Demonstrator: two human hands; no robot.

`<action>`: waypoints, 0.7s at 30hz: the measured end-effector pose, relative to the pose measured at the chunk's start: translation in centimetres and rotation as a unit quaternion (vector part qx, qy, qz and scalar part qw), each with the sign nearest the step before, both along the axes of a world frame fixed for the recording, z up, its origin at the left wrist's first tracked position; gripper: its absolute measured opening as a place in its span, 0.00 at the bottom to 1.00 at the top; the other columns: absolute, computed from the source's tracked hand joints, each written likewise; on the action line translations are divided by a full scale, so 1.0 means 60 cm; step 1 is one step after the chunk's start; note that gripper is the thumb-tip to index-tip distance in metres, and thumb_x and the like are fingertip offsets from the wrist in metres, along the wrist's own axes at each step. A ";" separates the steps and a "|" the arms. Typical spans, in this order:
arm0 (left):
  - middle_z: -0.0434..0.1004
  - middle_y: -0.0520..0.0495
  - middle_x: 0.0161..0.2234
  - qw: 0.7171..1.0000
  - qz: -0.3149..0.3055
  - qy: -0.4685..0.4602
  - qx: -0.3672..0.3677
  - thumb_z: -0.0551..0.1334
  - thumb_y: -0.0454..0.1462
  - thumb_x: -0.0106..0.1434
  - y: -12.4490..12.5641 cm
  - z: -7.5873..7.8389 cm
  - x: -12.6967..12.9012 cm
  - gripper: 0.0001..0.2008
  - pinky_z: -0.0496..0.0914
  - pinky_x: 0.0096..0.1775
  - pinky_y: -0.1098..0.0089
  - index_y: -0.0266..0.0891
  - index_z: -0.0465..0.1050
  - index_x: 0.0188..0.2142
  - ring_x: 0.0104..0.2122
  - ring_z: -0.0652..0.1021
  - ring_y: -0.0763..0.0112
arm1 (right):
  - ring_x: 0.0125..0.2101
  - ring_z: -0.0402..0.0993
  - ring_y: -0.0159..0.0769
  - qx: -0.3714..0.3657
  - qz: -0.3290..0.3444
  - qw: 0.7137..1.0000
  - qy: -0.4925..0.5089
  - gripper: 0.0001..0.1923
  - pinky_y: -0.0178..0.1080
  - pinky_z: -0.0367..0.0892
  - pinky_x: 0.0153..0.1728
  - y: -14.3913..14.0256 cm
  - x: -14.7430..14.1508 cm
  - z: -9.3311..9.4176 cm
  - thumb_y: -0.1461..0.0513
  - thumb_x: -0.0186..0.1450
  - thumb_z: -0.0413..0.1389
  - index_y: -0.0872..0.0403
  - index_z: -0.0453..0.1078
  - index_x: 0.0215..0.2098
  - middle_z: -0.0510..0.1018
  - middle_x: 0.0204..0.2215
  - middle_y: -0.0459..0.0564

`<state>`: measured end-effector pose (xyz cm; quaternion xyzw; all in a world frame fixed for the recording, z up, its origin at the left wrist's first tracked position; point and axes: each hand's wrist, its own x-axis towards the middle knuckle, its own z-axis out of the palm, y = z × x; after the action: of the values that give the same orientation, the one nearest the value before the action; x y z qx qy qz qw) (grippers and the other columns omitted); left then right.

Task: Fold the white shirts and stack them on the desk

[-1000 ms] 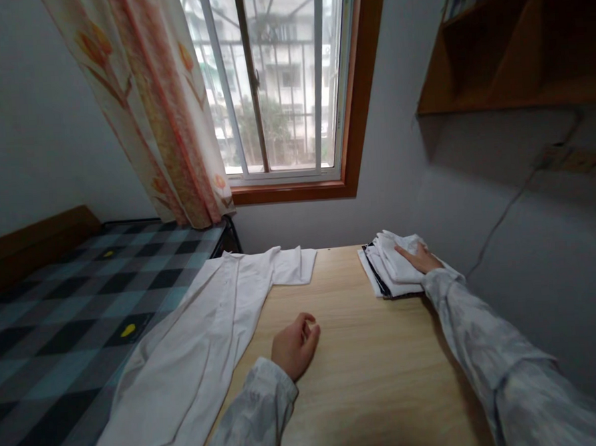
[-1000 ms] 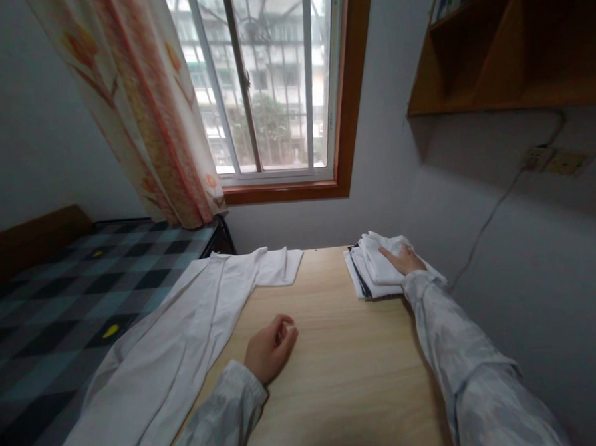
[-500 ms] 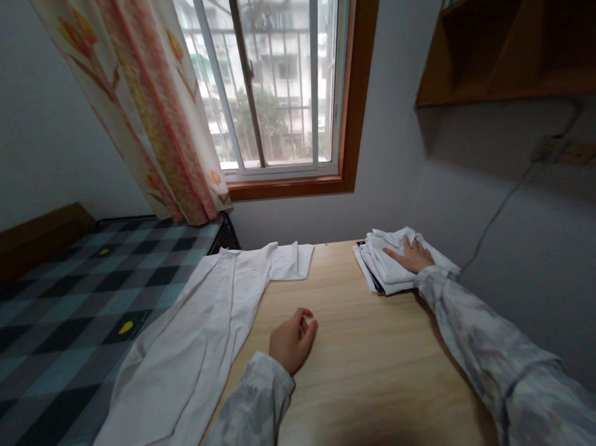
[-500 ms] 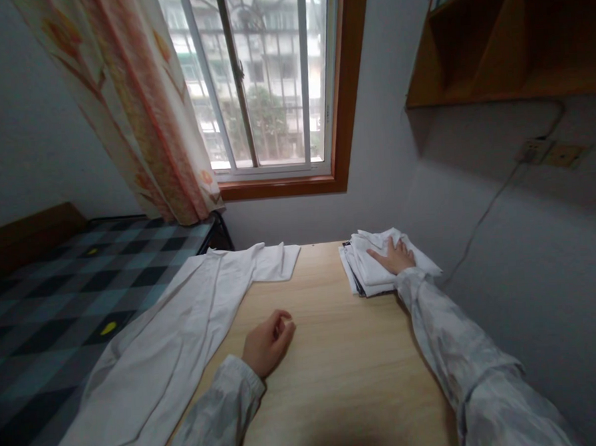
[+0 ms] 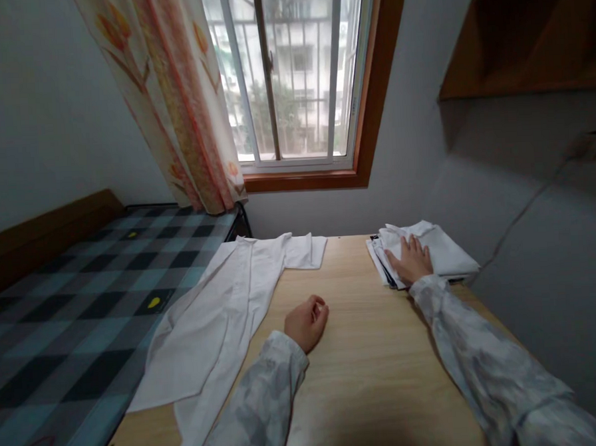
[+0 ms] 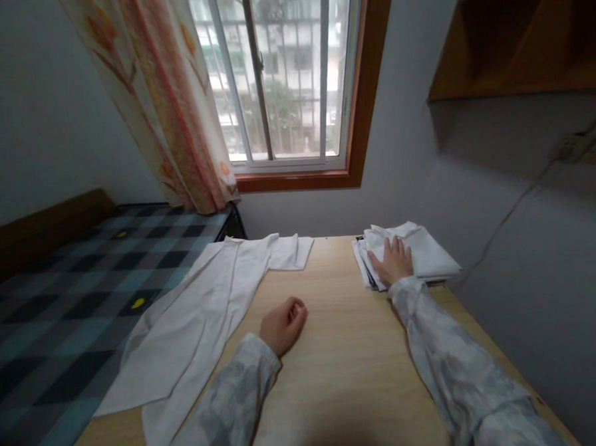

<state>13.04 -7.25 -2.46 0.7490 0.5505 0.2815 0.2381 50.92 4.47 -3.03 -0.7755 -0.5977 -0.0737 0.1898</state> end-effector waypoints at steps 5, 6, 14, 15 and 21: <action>0.80 0.52 0.32 0.999 0.016 -0.052 0.000 0.59 0.47 0.73 0.005 -0.005 -0.005 0.13 0.63 0.33 0.69 0.44 0.77 0.45 0.30 0.77 0.69 | 0.77 0.50 0.53 0.111 0.215 0.970 -0.004 0.35 0.61 0.44 0.75 -0.091 -0.106 -0.038 0.51 0.77 0.48 0.55 0.56 0.77 0.55 0.78 0.61; 0.80 0.52 0.31 0.998 0.022 -0.061 -0.002 0.59 0.47 0.73 0.007 -0.005 -0.006 0.13 0.63 0.33 0.69 0.44 0.77 0.44 0.30 0.77 0.69 | 0.77 0.51 0.54 0.101 0.260 0.960 0.001 0.35 0.61 0.46 0.75 -0.104 -0.121 -0.048 0.51 0.76 0.50 0.54 0.57 0.77 0.56 0.78 0.60; 0.83 0.45 0.44 0.995 0.103 -0.002 0.019 0.61 0.49 0.72 0.034 0.042 -0.085 0.18 0.71 0.39 0.67 0.42 0.74 0.55 0.37 0.81 0.65 | 0.69 0.69 0.50 0.038 0.397 0.912 0.099 0.26 0.56 0.64 0.71 -0.114 -0.137 -0.074 0.54 0.75 0.54 0.53 0.72 0.68 0.73 0.69 0.60; 0.83 0.42 0.48 0.989 0.138 0.043 0.041 0.62 0.49 0.71 0.039 0.053 -0.113 0.20 0.73 0.43 0.66 0.41 0.74 0.56 0.42 0.82 0.62 | 0.69 0.69 0.51 0.040 0.395 0.912 0.104 0.26 0.56 0.64 0.70 -0.113 -0.136 -0.073 0.54 0.75 0.55 0.53 0.72 0.68 0.73 0.69 0.60; 0.77 0.30 0.58 0.910 0.285 0.299 -0.042 0.65 0.62 0.63 0.053 0.077 -0.301 0.36 0.72 0.53 0.54 0.36 0.75 0.57 0.57 0.78 0.40 | 0.67 0.70 0.53 0.049 0.378 0.916 0.124 0.25 0.58 0.64 0.69 -0.119 -0.171 -0.072 0.53 0.74 0.56 0.54 0.75 0.64 0.74 0.67 0.62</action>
<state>-5.00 -4.06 2.18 0.5989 0.7971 0.0766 0.0031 40.66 -2.65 -7.32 -0.4842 -0.8137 0.0711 0.3137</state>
